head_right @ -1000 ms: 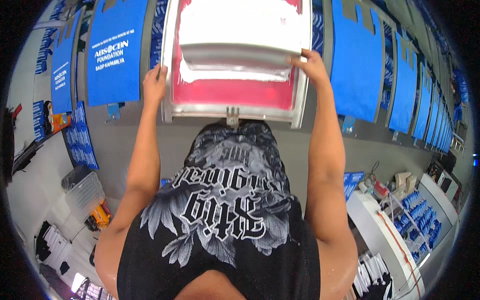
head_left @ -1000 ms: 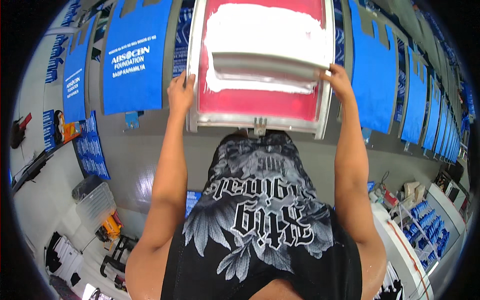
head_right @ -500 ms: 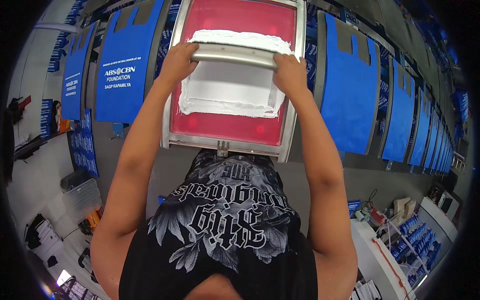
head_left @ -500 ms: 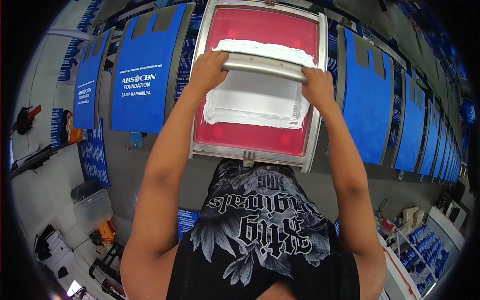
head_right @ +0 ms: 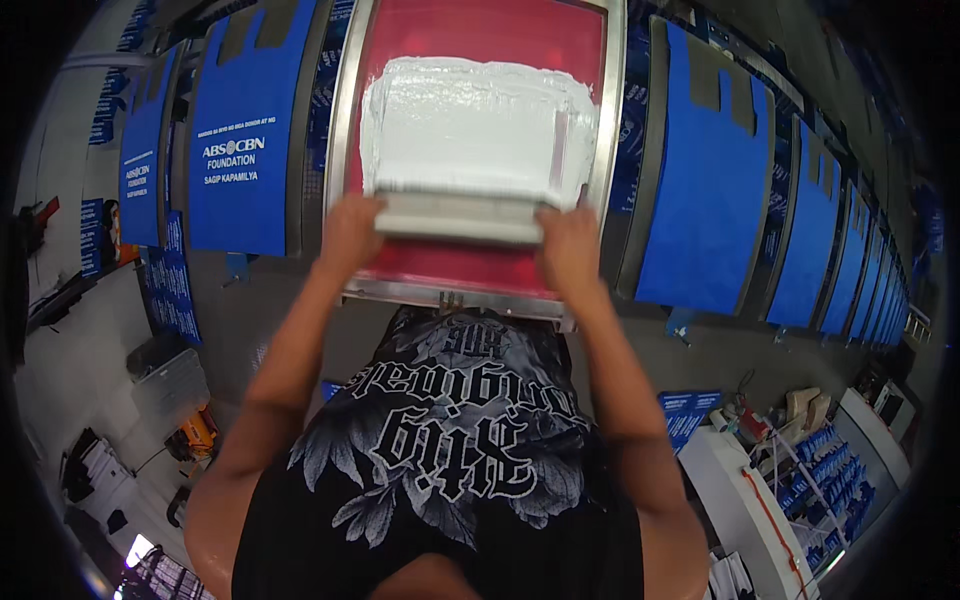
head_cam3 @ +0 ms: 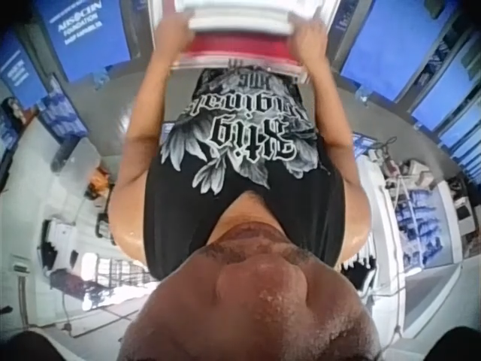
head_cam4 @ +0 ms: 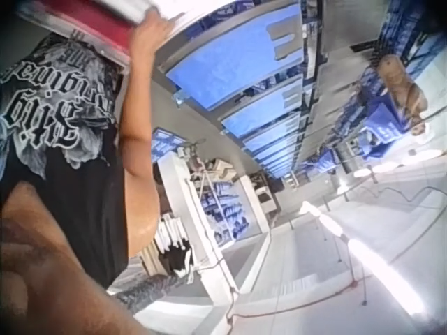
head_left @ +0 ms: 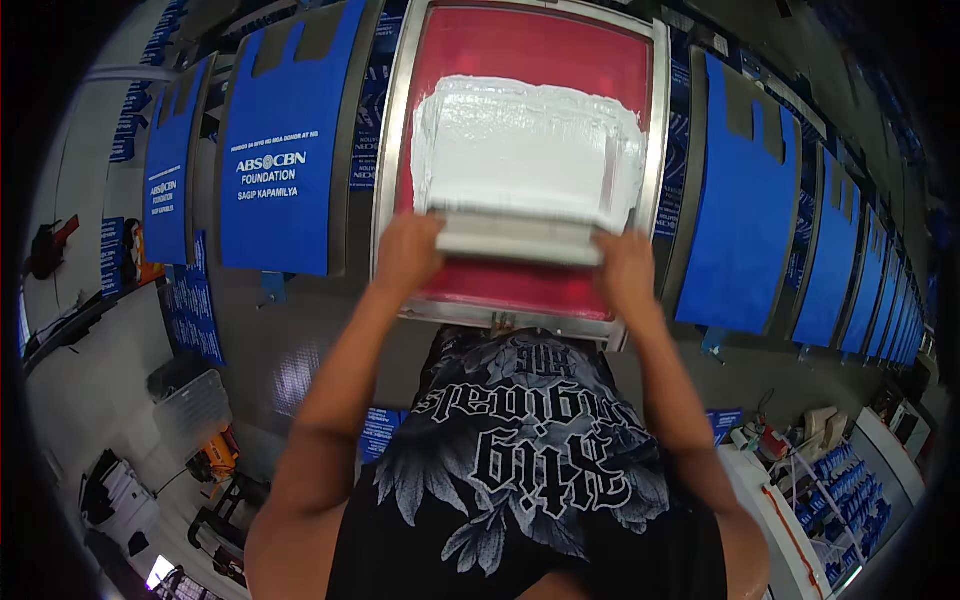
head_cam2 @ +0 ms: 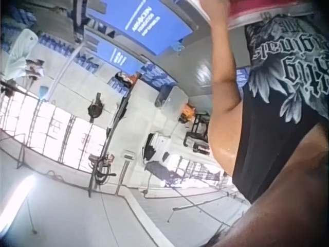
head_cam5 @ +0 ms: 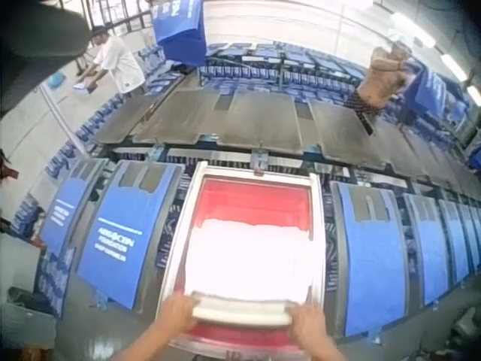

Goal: The person is applying white ink through a silkscreen onto blue fabric items using a squeegee.

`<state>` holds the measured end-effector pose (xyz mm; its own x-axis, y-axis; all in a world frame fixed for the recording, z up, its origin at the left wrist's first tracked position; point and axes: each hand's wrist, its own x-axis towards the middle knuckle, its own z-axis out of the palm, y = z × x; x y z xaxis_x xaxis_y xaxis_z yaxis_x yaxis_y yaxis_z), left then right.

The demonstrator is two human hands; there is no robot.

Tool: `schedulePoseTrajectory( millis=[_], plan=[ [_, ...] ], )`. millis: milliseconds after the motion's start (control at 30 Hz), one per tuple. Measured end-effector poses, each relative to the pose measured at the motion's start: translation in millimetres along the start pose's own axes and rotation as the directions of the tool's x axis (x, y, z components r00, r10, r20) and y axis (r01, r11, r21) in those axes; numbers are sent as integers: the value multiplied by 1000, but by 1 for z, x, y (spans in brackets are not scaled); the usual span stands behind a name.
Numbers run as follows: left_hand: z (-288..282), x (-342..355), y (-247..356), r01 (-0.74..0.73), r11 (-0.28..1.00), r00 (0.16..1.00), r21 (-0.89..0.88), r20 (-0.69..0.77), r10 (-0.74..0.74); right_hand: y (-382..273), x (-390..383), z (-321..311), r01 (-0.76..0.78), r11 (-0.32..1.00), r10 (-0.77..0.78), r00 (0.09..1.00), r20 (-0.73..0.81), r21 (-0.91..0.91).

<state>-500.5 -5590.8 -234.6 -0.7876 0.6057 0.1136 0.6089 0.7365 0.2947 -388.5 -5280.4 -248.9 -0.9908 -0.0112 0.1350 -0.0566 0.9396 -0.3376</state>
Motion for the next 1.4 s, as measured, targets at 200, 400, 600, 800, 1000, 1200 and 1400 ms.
schedulePoseTrajectory(
  millis=[200,400,600,800,1000,1200,1400],
  plan=[
    [-32,164,-14,169,982,968,83,176,-181,56,141,-32,-42,989,60,991,122,-141],
    [-22,-14,2,-14,998,995,-63,95,20,-19,-6,-36,-92,995,97,955,281,-30],
    [-9,78,-14,60,998,998,12,27,-61,29,73,-10,-15,992,36,985,171,-125],
    [-42,164,-15,115,993,972,23,205,-117,57,149,-43,-83,993,100,972,211,-88],
    [-24,-14,25,36,997,987,-72,160,-24,-19,-28,-28,-138,989,145,925,351,-46],
    [-13,117,-13,97,995,984,22,149,-99,48,89,-9,-32,979,62,988,144,-200],
    [-45,190,-33,183,983,972,-2,148,-181,68,194,-52,-9,999,19,955,297,-34]
  ],
)
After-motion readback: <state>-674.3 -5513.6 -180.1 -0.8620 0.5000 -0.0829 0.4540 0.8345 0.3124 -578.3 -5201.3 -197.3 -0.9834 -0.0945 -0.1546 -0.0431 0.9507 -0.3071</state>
